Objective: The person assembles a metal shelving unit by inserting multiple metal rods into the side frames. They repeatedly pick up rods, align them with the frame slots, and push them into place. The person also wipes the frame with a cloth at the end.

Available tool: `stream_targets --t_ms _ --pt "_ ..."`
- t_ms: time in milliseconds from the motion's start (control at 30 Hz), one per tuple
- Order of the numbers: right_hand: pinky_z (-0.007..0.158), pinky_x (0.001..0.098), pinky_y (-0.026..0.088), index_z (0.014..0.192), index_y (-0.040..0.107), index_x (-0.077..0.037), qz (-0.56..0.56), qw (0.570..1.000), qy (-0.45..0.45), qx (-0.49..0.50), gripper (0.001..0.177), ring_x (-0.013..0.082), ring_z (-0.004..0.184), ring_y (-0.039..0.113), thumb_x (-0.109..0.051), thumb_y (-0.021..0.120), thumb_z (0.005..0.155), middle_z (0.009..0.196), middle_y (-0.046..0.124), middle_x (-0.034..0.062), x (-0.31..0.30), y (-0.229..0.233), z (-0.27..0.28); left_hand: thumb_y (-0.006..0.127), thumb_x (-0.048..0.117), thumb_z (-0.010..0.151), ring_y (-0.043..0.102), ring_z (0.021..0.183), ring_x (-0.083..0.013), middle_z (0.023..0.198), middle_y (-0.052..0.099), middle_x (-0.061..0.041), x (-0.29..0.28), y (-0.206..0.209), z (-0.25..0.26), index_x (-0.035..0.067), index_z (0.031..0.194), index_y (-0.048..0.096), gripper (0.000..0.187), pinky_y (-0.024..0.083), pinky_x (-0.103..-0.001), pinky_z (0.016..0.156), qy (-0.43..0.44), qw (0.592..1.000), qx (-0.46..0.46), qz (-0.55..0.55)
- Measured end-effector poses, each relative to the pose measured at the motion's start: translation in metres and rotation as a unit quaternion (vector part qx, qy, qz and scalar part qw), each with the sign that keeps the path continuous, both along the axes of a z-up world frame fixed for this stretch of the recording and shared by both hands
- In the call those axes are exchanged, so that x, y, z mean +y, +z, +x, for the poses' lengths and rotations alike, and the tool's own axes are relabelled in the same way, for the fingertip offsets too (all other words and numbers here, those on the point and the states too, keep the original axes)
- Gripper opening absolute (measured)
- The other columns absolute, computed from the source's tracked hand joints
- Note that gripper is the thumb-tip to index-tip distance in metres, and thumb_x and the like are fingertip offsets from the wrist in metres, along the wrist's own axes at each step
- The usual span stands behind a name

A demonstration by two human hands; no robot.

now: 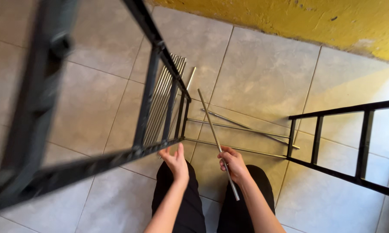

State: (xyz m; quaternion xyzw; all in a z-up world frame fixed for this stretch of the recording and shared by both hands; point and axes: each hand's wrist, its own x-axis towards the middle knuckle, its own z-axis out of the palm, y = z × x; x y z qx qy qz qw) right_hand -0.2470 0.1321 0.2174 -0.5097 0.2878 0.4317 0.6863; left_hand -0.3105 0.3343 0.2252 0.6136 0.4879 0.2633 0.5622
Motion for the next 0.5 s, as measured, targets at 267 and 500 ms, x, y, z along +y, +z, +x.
stream_targets --t_ms 267,500 --pt "0.046 0.0299 0.041 0.132 0.062 0.0 -0.129 0.986 0.059 -0.086 0.042 0.0172 0.055 0.052 -0.01 0.061 0.091 0.081 0.062 0.0083 -0.017 -0.014 -0.043 0.07 0.023 0.096 0.071 0.095 -0.0282 0.099 0.076 -0.015 0.051 -0.011 0.029 0.007 0.103 0.075 0.018 0.052 -0.037 0.082 -0.255 0.961 0.038 0.096" --pt "0.063 0.0262 0.05 0.128 0.072 -0.007 -0.403 0.872 0.155 -0.23 0.039 0.0173 0.072 0.07 -0.022 0.074 0.093 0.09 0.077 0.0159 -0.067 -0.064 -0.055 0.068 0.021 0.098 0.071 0.08 -0.0264 0.087 0.075 -0.012 0.036 -0.02 0.073 0.006 0.101 0.077 0.017 0.053 -0.038 0.07 -0.211 0.965 0.086 0.132"
